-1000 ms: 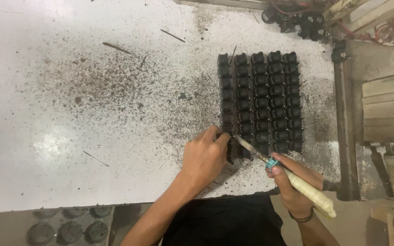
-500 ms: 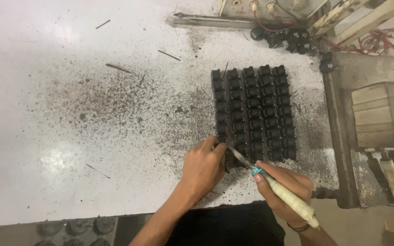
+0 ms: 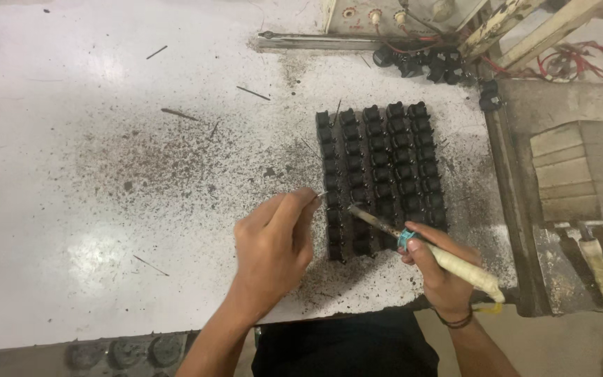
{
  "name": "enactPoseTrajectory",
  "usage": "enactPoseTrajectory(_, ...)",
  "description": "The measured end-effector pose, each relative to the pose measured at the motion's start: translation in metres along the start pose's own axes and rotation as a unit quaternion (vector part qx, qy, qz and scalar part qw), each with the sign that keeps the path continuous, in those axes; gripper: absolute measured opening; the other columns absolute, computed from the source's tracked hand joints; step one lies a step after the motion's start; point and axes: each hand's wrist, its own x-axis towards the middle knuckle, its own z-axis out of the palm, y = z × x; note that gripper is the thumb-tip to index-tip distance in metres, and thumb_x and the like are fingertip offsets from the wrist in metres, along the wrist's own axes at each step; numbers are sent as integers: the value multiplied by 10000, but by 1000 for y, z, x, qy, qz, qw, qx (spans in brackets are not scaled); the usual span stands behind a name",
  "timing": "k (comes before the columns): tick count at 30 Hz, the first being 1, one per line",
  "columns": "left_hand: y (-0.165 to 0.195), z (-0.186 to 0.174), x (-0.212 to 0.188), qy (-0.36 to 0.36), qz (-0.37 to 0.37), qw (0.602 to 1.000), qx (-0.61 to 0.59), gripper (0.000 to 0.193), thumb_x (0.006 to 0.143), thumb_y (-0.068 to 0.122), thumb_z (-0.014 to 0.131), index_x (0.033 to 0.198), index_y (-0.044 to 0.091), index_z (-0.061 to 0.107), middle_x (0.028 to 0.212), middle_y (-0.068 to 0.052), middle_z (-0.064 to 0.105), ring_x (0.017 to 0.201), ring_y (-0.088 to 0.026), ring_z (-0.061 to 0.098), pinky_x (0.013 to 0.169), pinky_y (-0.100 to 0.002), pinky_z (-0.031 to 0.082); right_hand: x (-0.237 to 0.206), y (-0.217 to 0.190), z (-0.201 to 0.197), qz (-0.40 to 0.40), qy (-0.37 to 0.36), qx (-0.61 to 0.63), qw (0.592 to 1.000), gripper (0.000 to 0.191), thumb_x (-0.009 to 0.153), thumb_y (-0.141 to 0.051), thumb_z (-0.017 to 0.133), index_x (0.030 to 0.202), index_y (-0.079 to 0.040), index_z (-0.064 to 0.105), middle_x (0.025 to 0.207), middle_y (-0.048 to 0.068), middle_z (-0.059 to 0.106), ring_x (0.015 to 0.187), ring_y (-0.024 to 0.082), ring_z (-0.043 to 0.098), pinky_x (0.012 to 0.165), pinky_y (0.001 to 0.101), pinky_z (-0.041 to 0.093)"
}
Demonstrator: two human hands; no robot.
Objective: The person arranges black plastic electrical components into a grid tray on the workbench, then uses a soldering iron to solder the terminals of each component one at a time, working across the grid while holding each part steady with the other hand.
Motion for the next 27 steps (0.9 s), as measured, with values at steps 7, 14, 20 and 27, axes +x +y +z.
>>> enactPoseTrajectory(7,-29,42,3,-137,-14,987,87,301,785,-87,649,1046,-7,776,920,-151,689,648,-264,710,497,-369,577,-5,11,-1,-53,-19,-73,996,277,936,-115,725,1159,50,725,928,178,777,729,178,776,615,261,632)
enactPoseTrajectory(14,-42,51,-7,-124,1,990,71,172,790,-21,686,937,4,772,898,-138,678,765,-284,728,560,-387,588,3,2,10,-42,-33,-77,996,267,942,-117,729,1161,35,729,929,162,774,727,164,768,611,244,622)
enactPoseTrajectory(20,-39,52,-7,-146,-14,987,62,115,800,-6,702,900,-10,759,890,-155,678,728,-296,719,566,-400,588,14,-17,13,-114,-73,-148,980,262,890,-112,773,1114,21,746,909,153,788,702,147,764,571,228,579)
enactPoseTrajectory(27,-42,60,-6,-154,-25,985,68,156,798,-47,668,909,-11,772,873,-158,693,665,-270,717,504,-366,581,19,-26,18,-115,-82,-138,980,253,881,-84,777,1109,22,749,935,164,787,757,157,778,618,225,606)
